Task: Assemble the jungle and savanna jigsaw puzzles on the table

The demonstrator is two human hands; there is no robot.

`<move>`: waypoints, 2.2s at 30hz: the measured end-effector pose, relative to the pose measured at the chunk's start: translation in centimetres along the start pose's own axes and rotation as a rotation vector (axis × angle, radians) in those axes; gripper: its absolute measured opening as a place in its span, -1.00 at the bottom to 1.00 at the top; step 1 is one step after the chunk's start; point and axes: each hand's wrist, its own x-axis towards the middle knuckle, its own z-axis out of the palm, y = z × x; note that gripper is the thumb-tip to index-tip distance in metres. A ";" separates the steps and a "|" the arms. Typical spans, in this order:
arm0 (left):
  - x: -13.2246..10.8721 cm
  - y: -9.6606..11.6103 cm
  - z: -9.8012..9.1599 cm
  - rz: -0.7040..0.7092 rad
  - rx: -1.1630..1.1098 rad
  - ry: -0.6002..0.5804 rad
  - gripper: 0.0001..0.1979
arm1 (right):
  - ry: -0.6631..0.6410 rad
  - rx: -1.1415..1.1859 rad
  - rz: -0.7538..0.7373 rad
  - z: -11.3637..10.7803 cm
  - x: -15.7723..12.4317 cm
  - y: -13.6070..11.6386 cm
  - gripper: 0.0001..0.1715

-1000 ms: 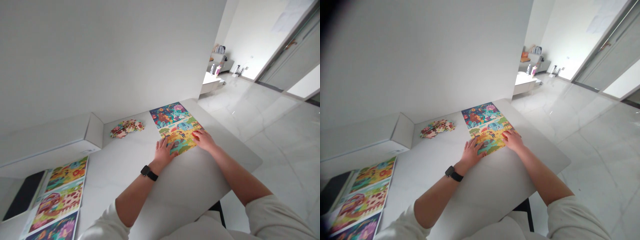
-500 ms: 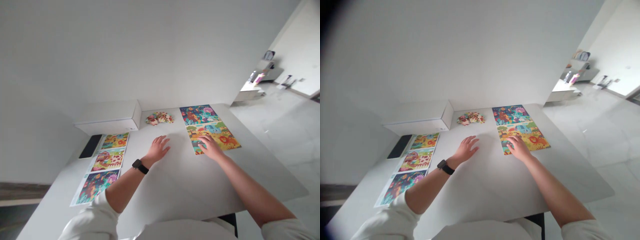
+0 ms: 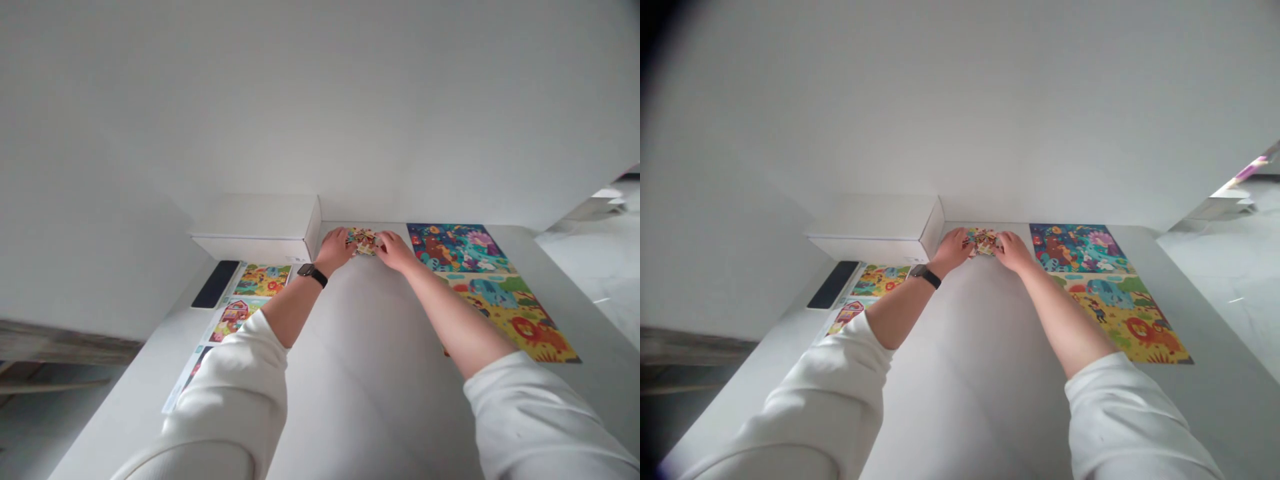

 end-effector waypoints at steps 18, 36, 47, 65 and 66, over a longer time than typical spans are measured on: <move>3.2 -2.5 2.9 0.122 0.112 -0.140 -0.55 | -0.078 0.112 -0.255 3.5 1.9 1.8 -0.14; -12.6 1.6 0.0 0.266 0.100 -0.140 -0.32 | -0.084 0.022 -0.279 0.8 -12.8 -4.8 -0.25; -10.7 0.6 -0.2 0.331 0.167 -0.101 -0.11 | -0.142 -0.099 -0.153 0.6 -11.1 -1.5 -0.08; -8.8 0.8 -1.1 0.407 0.116 -0.132 -0.29 | -0.091 -0.029 -0.249 -2.2 -10.0 -1.7 -0.15; -9.3 1.1 -1.5 0.389 0.106 -0.112 -0.30 | -0.060 -0.021 -0.231 -2.7 -10.2 -1.9 -0.18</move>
